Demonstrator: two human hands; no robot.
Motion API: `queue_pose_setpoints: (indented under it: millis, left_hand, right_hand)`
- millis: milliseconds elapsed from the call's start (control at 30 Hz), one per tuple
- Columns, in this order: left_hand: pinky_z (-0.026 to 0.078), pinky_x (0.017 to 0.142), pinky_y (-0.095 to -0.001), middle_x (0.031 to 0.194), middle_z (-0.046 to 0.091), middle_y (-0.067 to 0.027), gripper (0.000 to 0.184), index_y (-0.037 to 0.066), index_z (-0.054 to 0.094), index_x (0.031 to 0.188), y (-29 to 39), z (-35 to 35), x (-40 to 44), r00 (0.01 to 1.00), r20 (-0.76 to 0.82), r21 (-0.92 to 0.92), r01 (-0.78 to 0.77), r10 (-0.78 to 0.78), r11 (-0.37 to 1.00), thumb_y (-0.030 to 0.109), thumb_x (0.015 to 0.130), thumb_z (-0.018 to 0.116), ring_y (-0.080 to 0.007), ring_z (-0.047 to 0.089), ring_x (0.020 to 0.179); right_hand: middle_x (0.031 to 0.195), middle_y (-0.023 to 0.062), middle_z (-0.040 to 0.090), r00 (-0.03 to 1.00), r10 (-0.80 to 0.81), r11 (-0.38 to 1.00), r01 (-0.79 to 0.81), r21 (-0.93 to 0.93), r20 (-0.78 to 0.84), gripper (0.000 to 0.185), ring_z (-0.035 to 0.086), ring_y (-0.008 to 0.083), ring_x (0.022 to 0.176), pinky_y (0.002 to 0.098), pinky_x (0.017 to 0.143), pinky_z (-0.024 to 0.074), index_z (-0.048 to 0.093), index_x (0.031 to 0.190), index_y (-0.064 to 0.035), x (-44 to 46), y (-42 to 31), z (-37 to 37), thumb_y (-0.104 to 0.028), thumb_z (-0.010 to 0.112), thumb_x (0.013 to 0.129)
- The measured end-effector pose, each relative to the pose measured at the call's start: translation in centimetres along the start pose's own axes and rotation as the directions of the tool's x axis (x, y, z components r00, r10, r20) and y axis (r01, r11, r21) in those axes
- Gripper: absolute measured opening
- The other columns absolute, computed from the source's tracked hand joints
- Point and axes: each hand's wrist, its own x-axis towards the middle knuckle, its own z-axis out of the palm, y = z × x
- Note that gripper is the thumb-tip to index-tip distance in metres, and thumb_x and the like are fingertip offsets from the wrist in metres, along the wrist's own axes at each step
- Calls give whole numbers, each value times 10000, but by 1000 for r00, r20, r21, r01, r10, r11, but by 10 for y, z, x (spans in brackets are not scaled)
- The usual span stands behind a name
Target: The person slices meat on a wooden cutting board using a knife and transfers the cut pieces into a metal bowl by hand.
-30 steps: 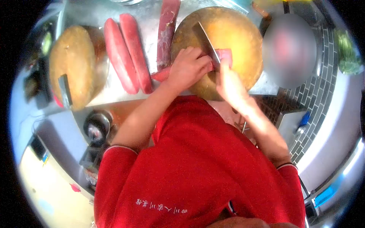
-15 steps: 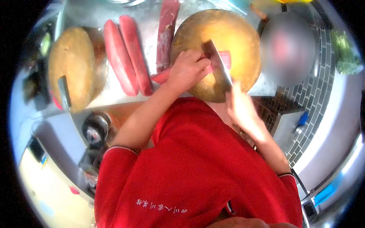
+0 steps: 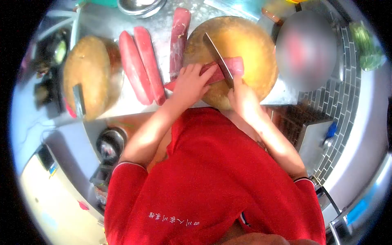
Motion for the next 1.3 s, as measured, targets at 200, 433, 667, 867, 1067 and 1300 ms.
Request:
queue_pose_setpoints:
  millis: [200,433,667,867,1067,1300]
  left_hand:
    - [438,849,-441,1113,605,-88,694,192,575,1421,-1,6,-3,999,-35,20,-9,9,1000,221,759,781,-288,579,1057]
    - [500,939,-473,1188,655,-145,664,142,588,1401,3,12,-1,989,-104,-57,97,-103,994,184,764,770,-364,627,1090]
    - [482,887,-454,1088,618,-102,728,148,557,1422,20,21,35,995,-102,-23,-19,17,1000,211,744,813,-310,604,1039]
    - [468,877,-473,1123,598,-137,566,175,618,1361,43,45,44,991,-132,-27,-15,12,1000,281,827,774,-359,567,1051]
    - [461,812,-442,947,560,-79,298,175,704,1116,26,46,67,981,-157,-61,-126,115,990,262,833,733,-301,564,959]
    - [471,810,-447,934,566,-62,223,179,709,1041,22,44,77,989,-96,-146,-126,113,981,241,827,721,-292,569,951]
  right_hand:
    - [853,304,661,998,23,972,-10,235,-54,392,671,487,860,547,751,514,495,1236,-7,10,36,-28,-93,643,883]
    - [790,290,662,981,95,995,-97,-3,-167,382,669,498,801,560,730,531,457,1241,-17,-8,55,-41,-62,602,891]
    - [756,294,654,981,39,999,-33,34,-191,320,671,498,757,572,667,539,431,1168,7,-28,62,-37,-91,606,919]
    - [785,276,670,984,88,996,-86,21,-157,311,678,490,770,577,688,544,433,1147,3,-28,61,-35,-89,612,910]
    - [717,306,635,995,52,999,-53,-11,-91,387,648,519,728,598,638,510,407,1196,8,-23,51,-34,-38,606,867]
    - [760,320,641,997,79,996,-80,-31,-21,311,659,512,739,609,658,519,406,1111,6,-16,43,-43,-8,577,851]
